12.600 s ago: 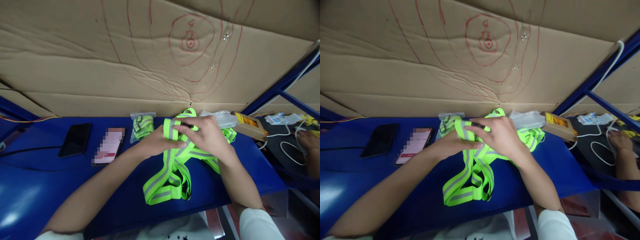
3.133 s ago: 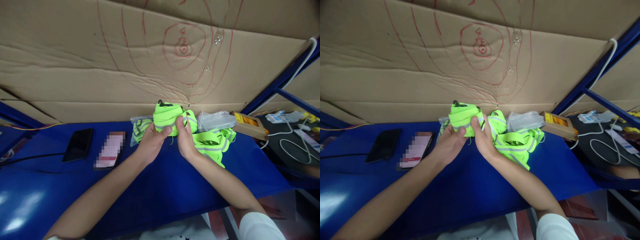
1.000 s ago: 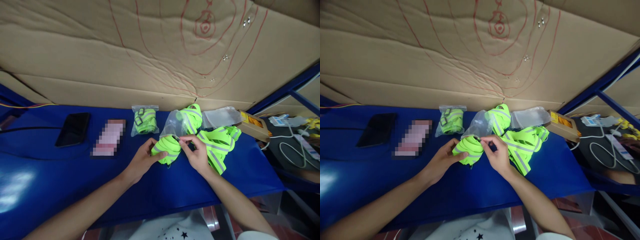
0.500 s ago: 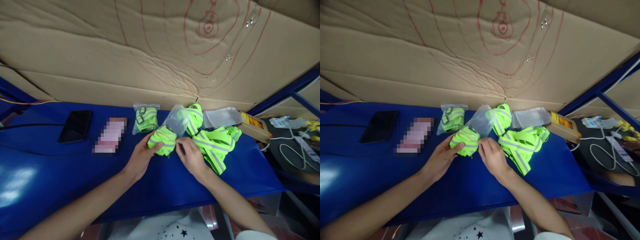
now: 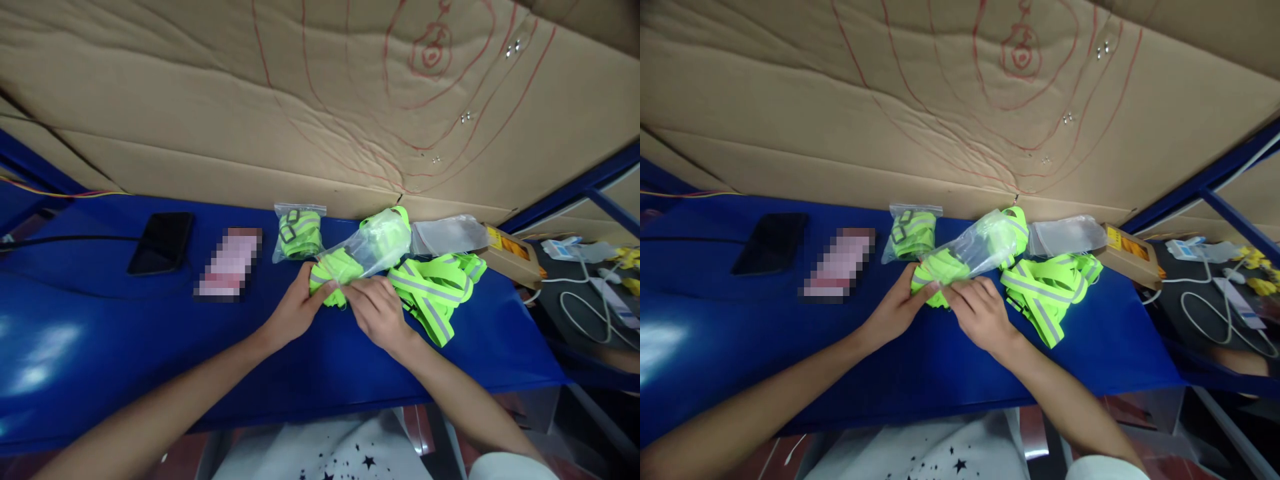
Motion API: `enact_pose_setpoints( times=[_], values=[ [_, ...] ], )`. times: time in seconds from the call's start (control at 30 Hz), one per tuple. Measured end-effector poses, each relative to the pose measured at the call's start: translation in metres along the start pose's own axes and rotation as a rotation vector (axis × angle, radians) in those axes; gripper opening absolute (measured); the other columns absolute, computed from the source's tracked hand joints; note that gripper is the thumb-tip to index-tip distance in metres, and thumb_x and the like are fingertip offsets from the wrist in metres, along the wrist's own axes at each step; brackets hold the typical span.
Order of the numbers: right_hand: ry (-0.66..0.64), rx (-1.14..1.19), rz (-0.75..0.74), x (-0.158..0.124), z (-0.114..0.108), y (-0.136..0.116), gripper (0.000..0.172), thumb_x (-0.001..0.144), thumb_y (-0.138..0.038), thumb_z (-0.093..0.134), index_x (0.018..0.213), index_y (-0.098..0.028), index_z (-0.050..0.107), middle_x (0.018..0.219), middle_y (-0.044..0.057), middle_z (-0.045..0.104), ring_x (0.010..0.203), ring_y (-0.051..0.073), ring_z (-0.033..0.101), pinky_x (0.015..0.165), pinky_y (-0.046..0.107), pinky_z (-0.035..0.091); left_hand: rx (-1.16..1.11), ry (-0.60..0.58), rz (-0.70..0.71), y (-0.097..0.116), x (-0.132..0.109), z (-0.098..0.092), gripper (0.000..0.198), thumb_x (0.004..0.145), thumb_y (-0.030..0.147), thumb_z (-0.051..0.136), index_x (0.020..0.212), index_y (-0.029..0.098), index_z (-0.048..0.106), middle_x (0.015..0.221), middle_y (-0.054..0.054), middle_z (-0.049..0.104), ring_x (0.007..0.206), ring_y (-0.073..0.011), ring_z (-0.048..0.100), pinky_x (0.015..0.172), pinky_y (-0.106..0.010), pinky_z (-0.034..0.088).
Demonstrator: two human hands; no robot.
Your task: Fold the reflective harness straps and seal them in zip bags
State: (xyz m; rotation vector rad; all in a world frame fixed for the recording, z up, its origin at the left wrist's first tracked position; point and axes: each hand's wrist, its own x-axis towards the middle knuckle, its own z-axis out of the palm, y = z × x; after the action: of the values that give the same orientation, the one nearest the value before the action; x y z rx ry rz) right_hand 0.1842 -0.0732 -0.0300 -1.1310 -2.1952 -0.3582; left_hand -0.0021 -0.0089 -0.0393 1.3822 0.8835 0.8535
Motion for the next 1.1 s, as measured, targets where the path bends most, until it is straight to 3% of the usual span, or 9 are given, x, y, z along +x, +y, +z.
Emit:
enact_pose_setpoints(
  times=[0.17, 0.3, 0.47, 0.6, 0.67, 0.73, 0.83, 0.93, 1.1],
  values=[
    [-0.038, 0.055, 0.072, 0.000, 0.002, -0.006, 0.033, 0.098, -0.014, 0.056, 0.130, -0.016, 0.061, 0.099, 0.007, 0.076, 0.088, 0.021, 0.071, 0.081, 0.036, 0.055, 0.363, -0.059, 0.201, -0.005, 0.004, -0.010, 0.024, 0.093, 0.031, 0.062, 0.109, 0.021, 0.047, 0.101, -0.004, 0.062, 0.092, -0.0225, 0.062, 0.083, -0.035, 0.048],
    [0.014, -0.116, 0.122, 0.001, -0.001, -0.011, 0.047, 0.096, -0.031, 0.067, 0.139, -0.014, 0.057, 0.119, 0.015, 0.072, 0.110, 0.028, 0.067, 0.094, 0.042, 0.050, 0.401, -0.126, 0.314, -0.004, 0.001, -0.009, 0.024, 0.089, 0.021, 0.063, 0.110, 0.022, 0.051, 0.108, -0.006, 0.061, 0.101, -0.0234, 0.062, 0.090, -0.036, 0.047],
    [-0.180, -0.162, -0.021, 0.002, 0.008, -0.024, 0.074, 0.098, -0.060, 0.053, 0.148, -0.006, 0.049, 0.151, 0.022, 0.053, 0.144, 0.037, 0.043, 0.117, 0.057, 0.032, 0.193, -0.016, 0.159, -0.004, -0.001, -0.004, 0.032, 0.079, 0.019, 0.075, 0.106, 0.022, 0.057, 0.097, 0.000, 0.066, 0.088, -0.0196, 0.062, 0.080, -0.032, 0.046],
    [-0.051, 0.027, -0.211, -0.002, 0.010, -0.027, 0.042, 0.100, -0.043, 0.059, 0.134, -0.020, 0.063, 0.136, 0.010, 0.068, 0.133, 0.025, 0.056, 0.115, 0.044, 0.037, -0.232, 0.040, -0.002, -0.002, 0.005, -0.005, 0.031, 0.080, 0.028, 0.079, 0.100, 0.022, 0.057, 0.087, 0.003, 0.066, 0.079, -0.0157, 0.061, 0.073, -0.028, 0.048],
    [0.089, 0.245, -0.011, -0.005, 0.008, -0.023, 0.014, 0.097, -0.030, 0.062, 0.106, -0.023, 0.071, 0.104, 0.003, 0.077, 0.107, 0.020, 0.069, 0.102, 0.037, 0.045, -0.369, 0.054, -0.061, 0.000, 0.008, -0.006, 0.034, 0.083, 0.033, 0.078, 0.108, 0.024, 0.057, 0.101, 0.001, 0.070, 0.091, -0.0169, 0.065, 0.082, -0.030, 0.051],
    [0.170, 0.421, 0.353, -0.007, 0.006, -0.016, 0.011, 0.097, -0.028, 0.061, 0.089, -0.022, 0.065, 0.082, 0.001, 0.071, 0.084, 0.017, 0.069, 0.084, 0.033, 0.050, -0.499, 0.043, -0.106, 0.002, 0.009, -0.007, 0.039, 0.083, 0.034, 0.079, 0.115, 0.025, 0.058, 0.113, -0.001, 0.070, 0.103, -0.0195, 0.067, 0.091, -0.033, 0.051],
    [0.178, 0.671, 0.748, -0.007, 0.010, -0.003, 0.027, 0.095, -0.045, 0.064, 0.108, -0.022, 0.060, 0.098, 0.005, 0.070, 0.083, 0.017, 0.069, 0.073, 0.030, 0.055, -0.626, -0.016, -0.155, 0.005, 0.006, -0.007, 0.046, 0.080, 0.031, 0.085, 0.119, 0.026, 0.061, 0.118, -0.003, 0.071, 0.111, -0.0228, 0.067, 0.096, -0.035, 0.052],
    [0.130, 1.070, 0.867, -0.004, 0.015, 0.003, 0.059, 0.091, -0.062, 0.063, 0.135, -0.025, 0.052, 0.131, 0.010, 0.066, 0.114, 0.021, 0.068, 0.096, 0.034, 0.058, -0.635, -0.063, -0.171, 0.006, 0.000, -0.003, 0.044, 0.078, 0.029, 0.087, 0.114, 0.026, 0.063, 0.117, -0.002, 0.072, 0.116, -0.0232, 0.065, 0.100, -0.035, 0.049],
    [0.036, 1.257, 0.877, 0.002, 0.010, -0.001, 0.054, 0.098, -0.058, 0.057, 0.140, -0.026, 0.057, 0.139, 0.007, 0.065, 0.130, 0.021, 0.061, 0.119, 0.035, 0.043, -0.626, -0.095, -0.158, 0.006, -0.004, 0.005, 0.039, 0.079, 0.031, 0.086, 0.111, 0.026, 0.064, 0.115, -0.001, 0.072, 0.119, -0.0233, 0.063, 0.105, -0.036, 0.046]
  ],
)
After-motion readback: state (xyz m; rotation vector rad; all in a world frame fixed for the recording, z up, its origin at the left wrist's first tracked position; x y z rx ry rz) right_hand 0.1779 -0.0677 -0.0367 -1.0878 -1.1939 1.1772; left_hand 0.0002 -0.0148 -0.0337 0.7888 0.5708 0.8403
